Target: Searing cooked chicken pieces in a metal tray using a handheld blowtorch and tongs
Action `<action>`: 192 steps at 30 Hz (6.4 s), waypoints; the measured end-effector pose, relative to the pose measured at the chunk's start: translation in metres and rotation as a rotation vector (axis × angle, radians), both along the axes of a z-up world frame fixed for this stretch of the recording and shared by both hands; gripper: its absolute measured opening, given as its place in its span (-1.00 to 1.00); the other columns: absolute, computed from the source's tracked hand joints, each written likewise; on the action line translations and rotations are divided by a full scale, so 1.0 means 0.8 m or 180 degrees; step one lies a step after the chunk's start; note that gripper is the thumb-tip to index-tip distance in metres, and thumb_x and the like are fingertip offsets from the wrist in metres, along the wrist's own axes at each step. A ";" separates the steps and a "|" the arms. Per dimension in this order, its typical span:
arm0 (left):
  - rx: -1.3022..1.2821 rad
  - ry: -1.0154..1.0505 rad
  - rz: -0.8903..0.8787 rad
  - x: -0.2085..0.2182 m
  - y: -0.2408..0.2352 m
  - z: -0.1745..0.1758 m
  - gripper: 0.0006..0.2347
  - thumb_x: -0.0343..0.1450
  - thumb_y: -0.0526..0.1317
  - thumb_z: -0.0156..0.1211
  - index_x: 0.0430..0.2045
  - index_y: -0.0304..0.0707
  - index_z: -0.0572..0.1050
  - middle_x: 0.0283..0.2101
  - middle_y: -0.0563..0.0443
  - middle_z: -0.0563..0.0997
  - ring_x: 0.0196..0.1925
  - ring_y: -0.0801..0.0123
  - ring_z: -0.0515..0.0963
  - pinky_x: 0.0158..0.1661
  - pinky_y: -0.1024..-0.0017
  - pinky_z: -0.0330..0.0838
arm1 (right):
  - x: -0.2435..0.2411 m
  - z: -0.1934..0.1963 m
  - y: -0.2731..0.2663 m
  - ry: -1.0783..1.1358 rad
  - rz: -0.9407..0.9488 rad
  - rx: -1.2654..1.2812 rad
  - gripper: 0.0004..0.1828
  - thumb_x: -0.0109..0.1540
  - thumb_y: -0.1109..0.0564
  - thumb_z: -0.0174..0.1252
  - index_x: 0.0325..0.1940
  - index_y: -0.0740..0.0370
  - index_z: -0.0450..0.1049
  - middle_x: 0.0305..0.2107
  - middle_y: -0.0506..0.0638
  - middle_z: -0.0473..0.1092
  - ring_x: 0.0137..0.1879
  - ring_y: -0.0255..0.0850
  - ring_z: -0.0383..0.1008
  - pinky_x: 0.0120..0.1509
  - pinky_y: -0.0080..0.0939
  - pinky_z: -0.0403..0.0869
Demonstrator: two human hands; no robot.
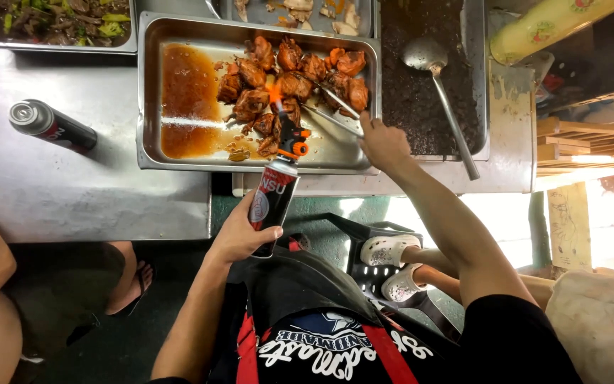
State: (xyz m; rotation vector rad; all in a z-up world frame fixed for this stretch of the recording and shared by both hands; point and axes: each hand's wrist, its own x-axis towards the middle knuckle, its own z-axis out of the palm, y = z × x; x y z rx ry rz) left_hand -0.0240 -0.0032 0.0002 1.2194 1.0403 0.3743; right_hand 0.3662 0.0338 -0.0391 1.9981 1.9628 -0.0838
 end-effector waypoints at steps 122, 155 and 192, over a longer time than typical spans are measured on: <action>-0.0466 -0.1406 0.0671 -0.018 0.023 -0.012 -0.52 0.06 -0.32 0.51 -0.13 -0.27 0.52 -0.33 -0.21 0.62 -0.35 0.12 0.63 -0.37 -0.01 0.65 | -0.071 -0.067 -0.221 0.3097 -0.2483 0.0560 -0.40 0.38 -0.27 -0.15 0.31 0.15 0.32 -0.52 0.11 0.51 -0.21 0.19 0.58 0.01 0.26 0.43; -0.0175 -0.1250 0.1066 -0.042 0.040 0.013 -0.57 0.09 -0.30 0.50 -0.18 -0.24 0.52 -0.37 -0.10 0.59 -0.33 0.25 0.59 -0.25 0.24 0.53 | -0.069 -0.072 -0.221 0.3171 -0.2471 0.0553 -0.44 0.40 -0.23 -0.15 0.32 0.16 0.32 -0.54 0.09 0.49 -0.23 0.15 0.57 -0.03 0.23 0.43; -0.0307 -0.1115 0.0611 0.000 -0.020 0.026 -0.49 0.09 -0.30 0.54 -0.06 -0.24 0.54 -0.24 -0.15 0.65 -0.16 0.23 0.62 -0.11 0.17 0.55 | -0.066 -0.076 -0.232 0.3284 -0.2377 0.0522 -0.45 0.40 -0.24 -0.19 0.30 0.13 0.33 -0.53 0.08 0.46 -0.27 0.17 0.54 -0.05 0.24 0.43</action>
